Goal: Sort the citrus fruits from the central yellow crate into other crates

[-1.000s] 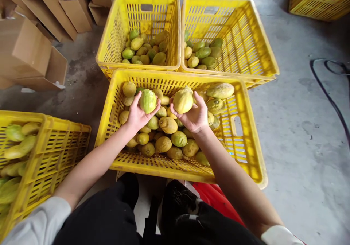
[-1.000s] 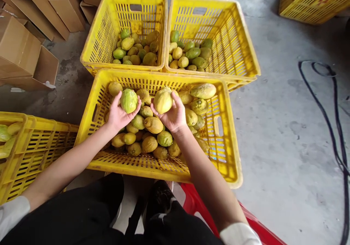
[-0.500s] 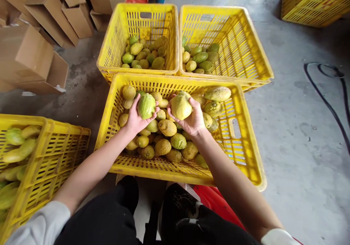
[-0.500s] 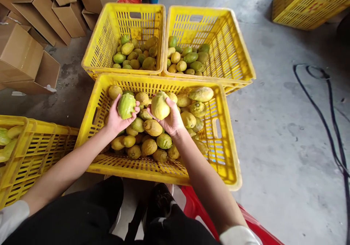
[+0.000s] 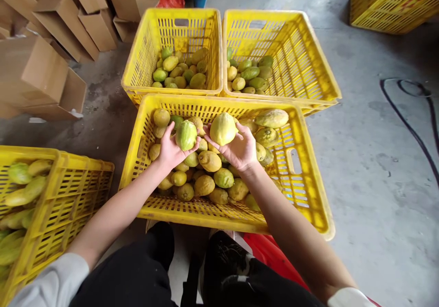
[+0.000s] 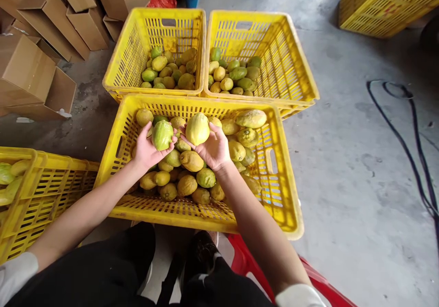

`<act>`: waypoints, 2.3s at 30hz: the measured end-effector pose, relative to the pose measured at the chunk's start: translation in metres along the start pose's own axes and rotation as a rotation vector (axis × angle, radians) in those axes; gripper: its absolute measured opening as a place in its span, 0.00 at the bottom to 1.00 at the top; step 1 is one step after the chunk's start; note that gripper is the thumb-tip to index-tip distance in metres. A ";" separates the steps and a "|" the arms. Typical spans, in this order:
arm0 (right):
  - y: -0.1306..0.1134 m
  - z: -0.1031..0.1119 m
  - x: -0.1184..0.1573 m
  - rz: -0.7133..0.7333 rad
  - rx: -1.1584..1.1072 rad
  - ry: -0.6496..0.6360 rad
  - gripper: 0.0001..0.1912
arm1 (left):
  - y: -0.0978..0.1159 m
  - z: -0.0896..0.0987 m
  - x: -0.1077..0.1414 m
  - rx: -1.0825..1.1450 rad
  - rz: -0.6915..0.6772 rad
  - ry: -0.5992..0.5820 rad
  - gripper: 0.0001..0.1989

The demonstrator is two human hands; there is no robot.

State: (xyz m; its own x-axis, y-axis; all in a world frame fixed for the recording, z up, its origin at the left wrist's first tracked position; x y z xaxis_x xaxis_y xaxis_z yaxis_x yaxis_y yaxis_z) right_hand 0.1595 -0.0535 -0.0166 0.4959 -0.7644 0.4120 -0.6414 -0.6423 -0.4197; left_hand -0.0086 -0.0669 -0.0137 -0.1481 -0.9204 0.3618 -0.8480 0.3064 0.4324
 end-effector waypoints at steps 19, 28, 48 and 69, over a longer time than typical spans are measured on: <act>0.003 0.007 -0.003 -0.052 0.005 0.047 0.16 | -0.003 0.001 0.000 0.011 0.005 0.050 0.25; 0.005 0.010 -0.004 -0.122 -0.009 0.094 0.16 | -0.002 -0.002 0.002 0.076 0.005 0.026 0.23; 0.003 0.000 -0.002 -0.020 0.067 0.065 0.21 | -0.004 -0.003 0.003 0.107 0.023 0.021 0.22; 0.001 0.009 -0.002 0.017 0.003 0.112 0.19 | -0.009 -0.003 0.000 0.111 0.037 0.065 0.19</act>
State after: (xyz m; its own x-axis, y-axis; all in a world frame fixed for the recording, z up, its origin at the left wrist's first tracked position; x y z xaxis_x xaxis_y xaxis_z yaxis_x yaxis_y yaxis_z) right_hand 0.1635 -0.0529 -0.0249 0.4162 -0.7643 0.4926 -0.6475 -0.6294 -0.4297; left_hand 0.0005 -0.0693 -0.0155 -0.1501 -0.8903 0.4299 -0.8941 0.3079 0.3254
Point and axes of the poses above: each hand's wrist, its own x-axis away from the middle knuckle, its own z-axis out of the back of the hand, y = z × x, the point moved 4 cm from there along -x, towards the middle knuckle, and after that the axes turned 14 degrees about -z, right-handed, at the moved point
